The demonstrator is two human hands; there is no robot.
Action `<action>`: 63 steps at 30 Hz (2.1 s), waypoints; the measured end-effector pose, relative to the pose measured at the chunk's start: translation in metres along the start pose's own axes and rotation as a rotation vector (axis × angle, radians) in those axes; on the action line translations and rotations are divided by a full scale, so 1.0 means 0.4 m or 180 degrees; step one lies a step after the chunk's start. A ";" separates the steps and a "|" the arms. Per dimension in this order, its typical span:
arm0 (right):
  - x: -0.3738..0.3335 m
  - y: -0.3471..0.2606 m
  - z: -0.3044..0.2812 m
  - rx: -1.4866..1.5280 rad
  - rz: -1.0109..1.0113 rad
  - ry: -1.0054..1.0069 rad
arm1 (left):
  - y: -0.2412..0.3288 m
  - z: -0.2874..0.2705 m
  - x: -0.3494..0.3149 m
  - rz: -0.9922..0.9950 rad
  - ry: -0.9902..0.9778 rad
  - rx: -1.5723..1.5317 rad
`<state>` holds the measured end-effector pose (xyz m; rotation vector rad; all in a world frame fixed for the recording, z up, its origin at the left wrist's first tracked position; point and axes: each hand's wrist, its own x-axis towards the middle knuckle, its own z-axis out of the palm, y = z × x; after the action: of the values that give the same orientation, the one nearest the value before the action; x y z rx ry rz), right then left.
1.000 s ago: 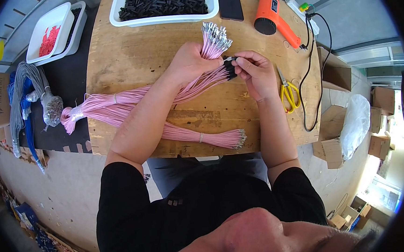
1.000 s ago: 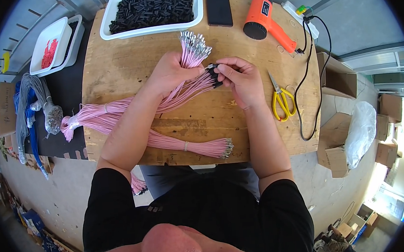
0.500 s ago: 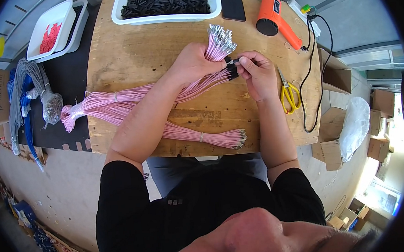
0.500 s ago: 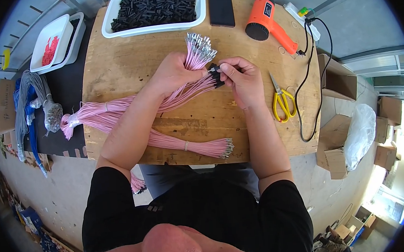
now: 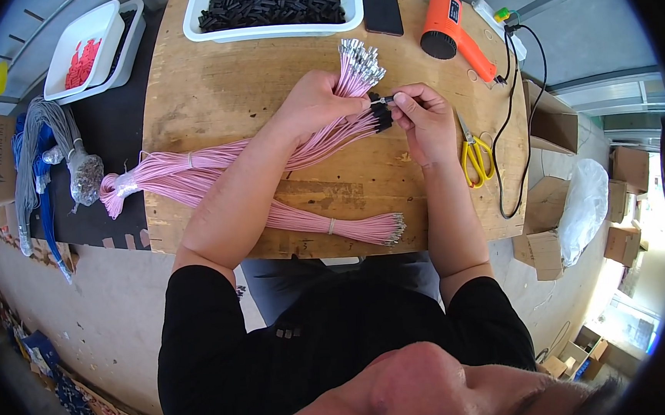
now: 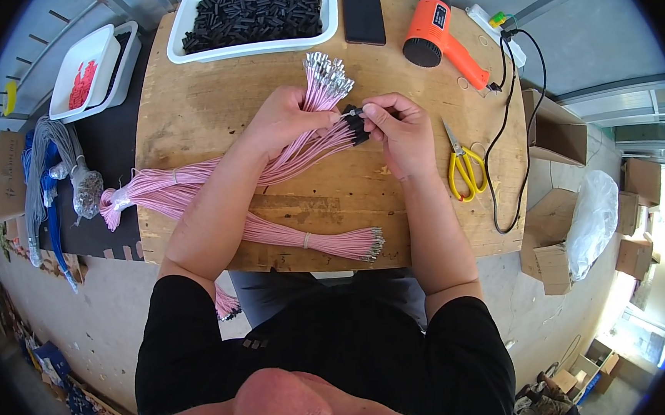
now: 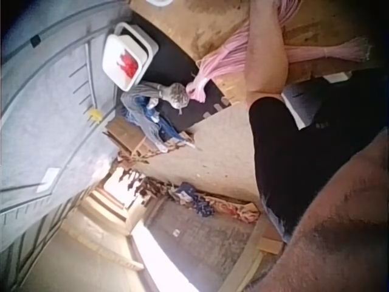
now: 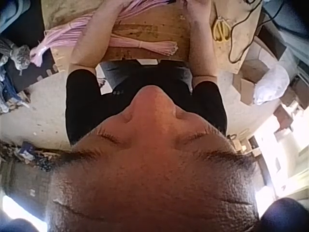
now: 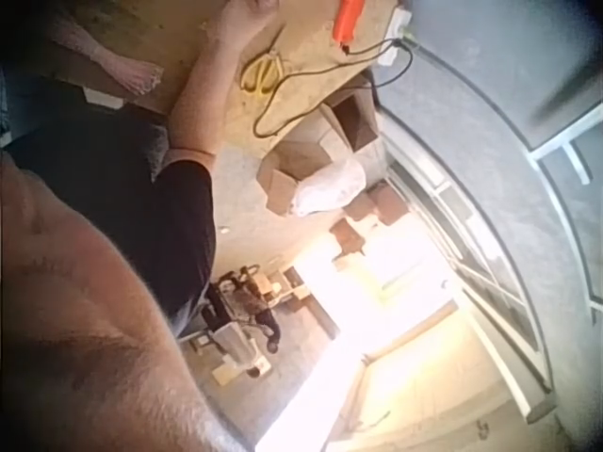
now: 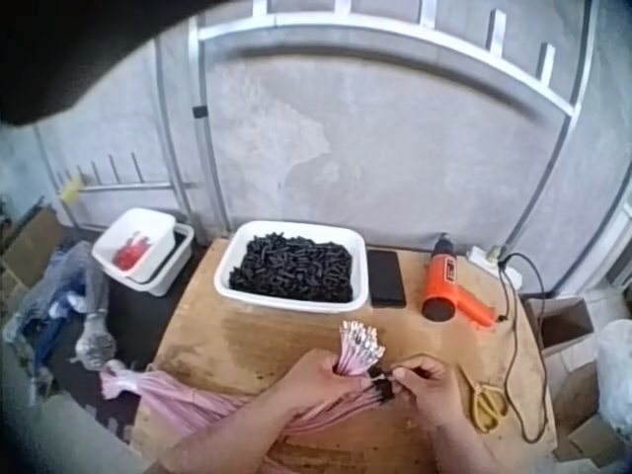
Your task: Slide black insulating sleeves onto the ends of bundled wires.
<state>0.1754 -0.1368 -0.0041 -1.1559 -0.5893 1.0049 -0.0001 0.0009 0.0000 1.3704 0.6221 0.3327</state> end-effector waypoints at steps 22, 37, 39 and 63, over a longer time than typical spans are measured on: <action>-0.003 -0.014 0.000 0.0667 0.0732 -0.0330 | 0.007 0.003 -0.006 0.0182 -0.0091 -0.0049; 0.002 -0.020 0.003 0.0554 0.0465 -0.0016 | 0.002 0.000 -0.002 0.0051 -0.0035 0.0150; 0.006 -0.022 0.000 0.0640 0.0422 0.0152 | 0.009 0.006 -0.005 0.0093 0.0064 0.0122; -0.016 -0.010 0.029 -0.0124 -0.0227 0.0004 | 0.005 0.019 -0.003 -0.0066 -0.0025 -0.0378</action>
<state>0.1644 -0.1374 0.0043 -1.1619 -0.6471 0.9353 0.0037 -0.0053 0.0027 1.2505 0.6002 0.3422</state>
